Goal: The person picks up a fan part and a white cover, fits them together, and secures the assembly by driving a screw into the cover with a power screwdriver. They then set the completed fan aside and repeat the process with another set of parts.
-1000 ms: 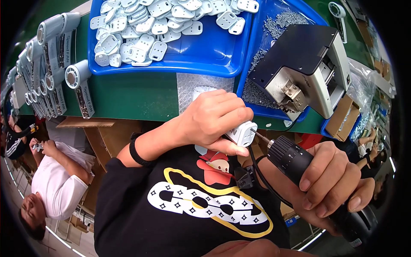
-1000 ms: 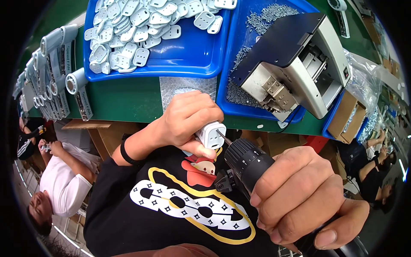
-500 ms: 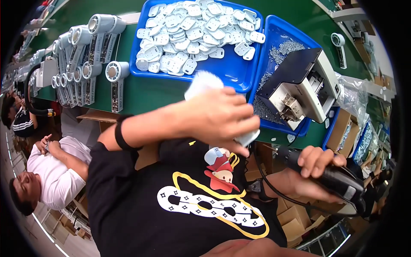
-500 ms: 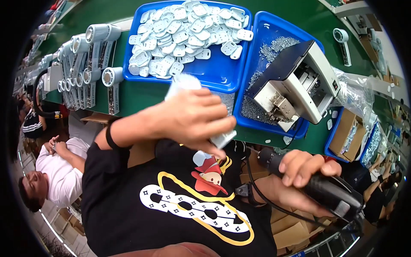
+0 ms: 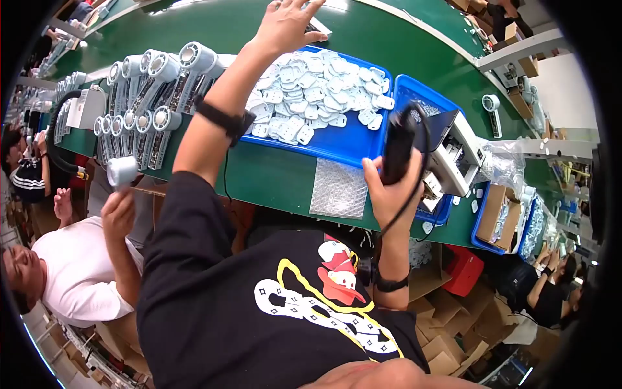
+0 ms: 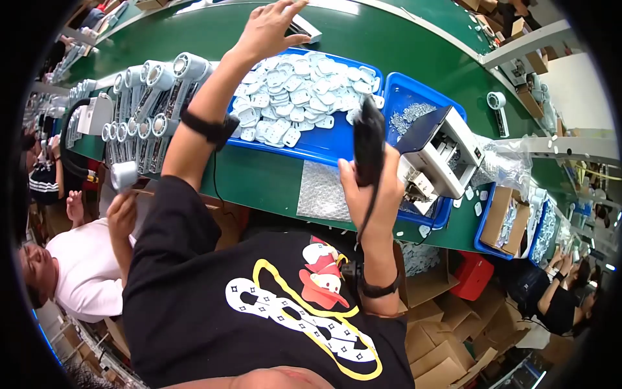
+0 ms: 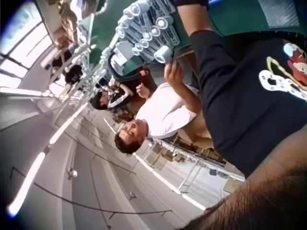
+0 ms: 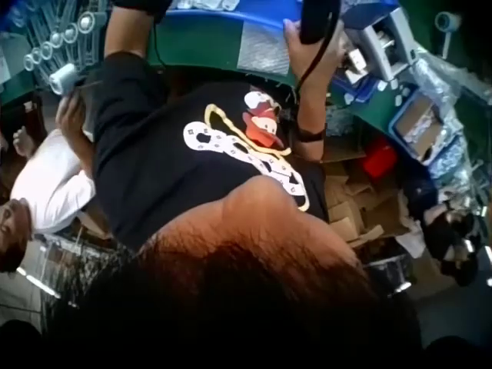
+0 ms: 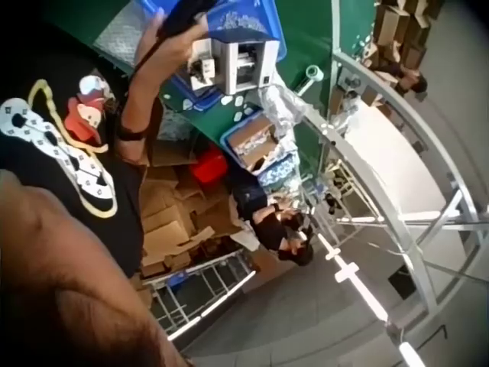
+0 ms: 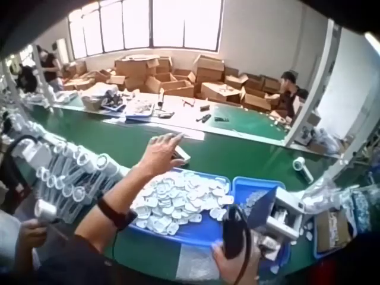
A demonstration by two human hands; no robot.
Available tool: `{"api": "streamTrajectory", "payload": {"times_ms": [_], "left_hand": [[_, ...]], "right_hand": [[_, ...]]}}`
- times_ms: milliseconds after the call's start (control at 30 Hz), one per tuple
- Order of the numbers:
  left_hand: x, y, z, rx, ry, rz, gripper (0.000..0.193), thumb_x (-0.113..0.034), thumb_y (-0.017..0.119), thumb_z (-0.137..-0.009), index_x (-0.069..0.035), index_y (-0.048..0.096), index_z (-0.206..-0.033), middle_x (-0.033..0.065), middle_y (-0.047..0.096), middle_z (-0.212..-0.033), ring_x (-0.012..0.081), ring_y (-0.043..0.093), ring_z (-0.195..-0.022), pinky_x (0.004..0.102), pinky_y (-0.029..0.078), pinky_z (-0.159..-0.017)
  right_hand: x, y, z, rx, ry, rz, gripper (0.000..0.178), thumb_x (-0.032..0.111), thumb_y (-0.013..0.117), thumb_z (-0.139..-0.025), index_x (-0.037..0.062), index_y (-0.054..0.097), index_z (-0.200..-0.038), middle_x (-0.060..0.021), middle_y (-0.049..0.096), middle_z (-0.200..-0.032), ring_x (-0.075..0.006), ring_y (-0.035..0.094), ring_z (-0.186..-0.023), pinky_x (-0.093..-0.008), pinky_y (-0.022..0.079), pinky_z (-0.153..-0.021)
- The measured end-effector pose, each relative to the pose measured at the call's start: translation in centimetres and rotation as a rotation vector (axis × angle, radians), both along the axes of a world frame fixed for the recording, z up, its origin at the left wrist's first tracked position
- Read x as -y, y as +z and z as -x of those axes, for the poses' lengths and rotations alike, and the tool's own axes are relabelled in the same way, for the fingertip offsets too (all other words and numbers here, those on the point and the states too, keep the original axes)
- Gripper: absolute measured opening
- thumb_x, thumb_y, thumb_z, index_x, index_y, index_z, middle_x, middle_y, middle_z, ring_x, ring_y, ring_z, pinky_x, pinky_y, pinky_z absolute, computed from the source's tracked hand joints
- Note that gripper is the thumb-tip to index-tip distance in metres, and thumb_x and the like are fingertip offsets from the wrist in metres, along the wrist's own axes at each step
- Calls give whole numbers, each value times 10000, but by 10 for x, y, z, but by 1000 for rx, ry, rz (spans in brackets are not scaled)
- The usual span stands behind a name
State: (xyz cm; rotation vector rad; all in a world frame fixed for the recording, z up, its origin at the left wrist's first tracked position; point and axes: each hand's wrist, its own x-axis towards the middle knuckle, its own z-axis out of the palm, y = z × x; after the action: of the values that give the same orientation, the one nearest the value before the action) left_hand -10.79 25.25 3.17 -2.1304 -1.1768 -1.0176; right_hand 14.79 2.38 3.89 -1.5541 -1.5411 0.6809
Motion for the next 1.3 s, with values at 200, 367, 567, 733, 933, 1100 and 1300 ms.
{"api": "streamTrajectory", "payload": {"times_ms": [200, 367, 567, 733, 933, 1100, 1300], "left_hand": [[179, 22, 4, 649, -124, 505, 467, -278, 755, -867, -29, 598, -1229, 118, 673, -917, 255, 678, -814, 370, 532, -742], [284, -30, 41, 264, 481, 420, 462, -164, 759, -839, -12, 593, -1243, 157, 619, -1110, 295, 626, -981, 372, 508, -809], [328, -94, 86, 384, 546, 567, 544, -160, 779, -811, -8, 561, -1286, 162, 586, -1175, 314, 595, -1029, 404, 498, -851], [320, -75, 87, 417, 309, 371, 633, -233, 803, -821, -9, 487, -1322, 158, 606, -1088, 281, 612, -979, 393, 508, -839], [287, -54, -4, 1072, -354, 580, 691, -330, 838, -810, -4, 417, -1250, 120, 604, -928, 186, 596, -831, 325, 501, -751], [249, -29, -86, 1008, -895, 1010, 649, -453, 776, -815, 17, 490, -1161, 101, 594, -846, 224, 586, -723, 342, 472, -683], [238, -59, -132, 759, -958, 954, 474, -396, 696, -865, 10, 557, -1068, 134, 597, -834, 313, 594, -710, 387, 475, -672]], "right_hand": [[-118, -29, 44, 578, 94, 61, 541, 156, 830, -760, 59, 520, -1192, -226, 713, -883, -417, 706, -830, -484, 553, -695], [-126, -46, 61, 740, 169, 44, 501, 134, 793, -780, 58, 518, -1192, -234, 706, -869, -436, 698, -822, -503, 552, -723], [-95, -55, 59, 643, 211, 50, 487, 99, 749, -794, 59, 515, -1220, -250, 694, -841, -443, 694, -813, -501, 556, -714], [-80, -37, 34, 414, 78, -30, 495, 63, 726, -801, 51, 510, -1246, -214, 687, -806, -380, 706, -746, -443, 559, -663], [-14, 7, 4, -509, 58, 178, 432, 13, 706, -852, 20, 505, -1234, -45, 641, -780, -105, 606, -642, -244, 480, -597], [61, 18, -12, -584, 59, 133, 444, 54, 744, -863, 5, 496, -1228, -23, 627, -786, -58, 561, -665, -197, 444, -623], [68, -12, -27, -257, -74, 134, 477, 178, 776, -877, 26, 472, -1212, -44, 633, -791, -89, 559, -630, -244, 471, -594]]}}
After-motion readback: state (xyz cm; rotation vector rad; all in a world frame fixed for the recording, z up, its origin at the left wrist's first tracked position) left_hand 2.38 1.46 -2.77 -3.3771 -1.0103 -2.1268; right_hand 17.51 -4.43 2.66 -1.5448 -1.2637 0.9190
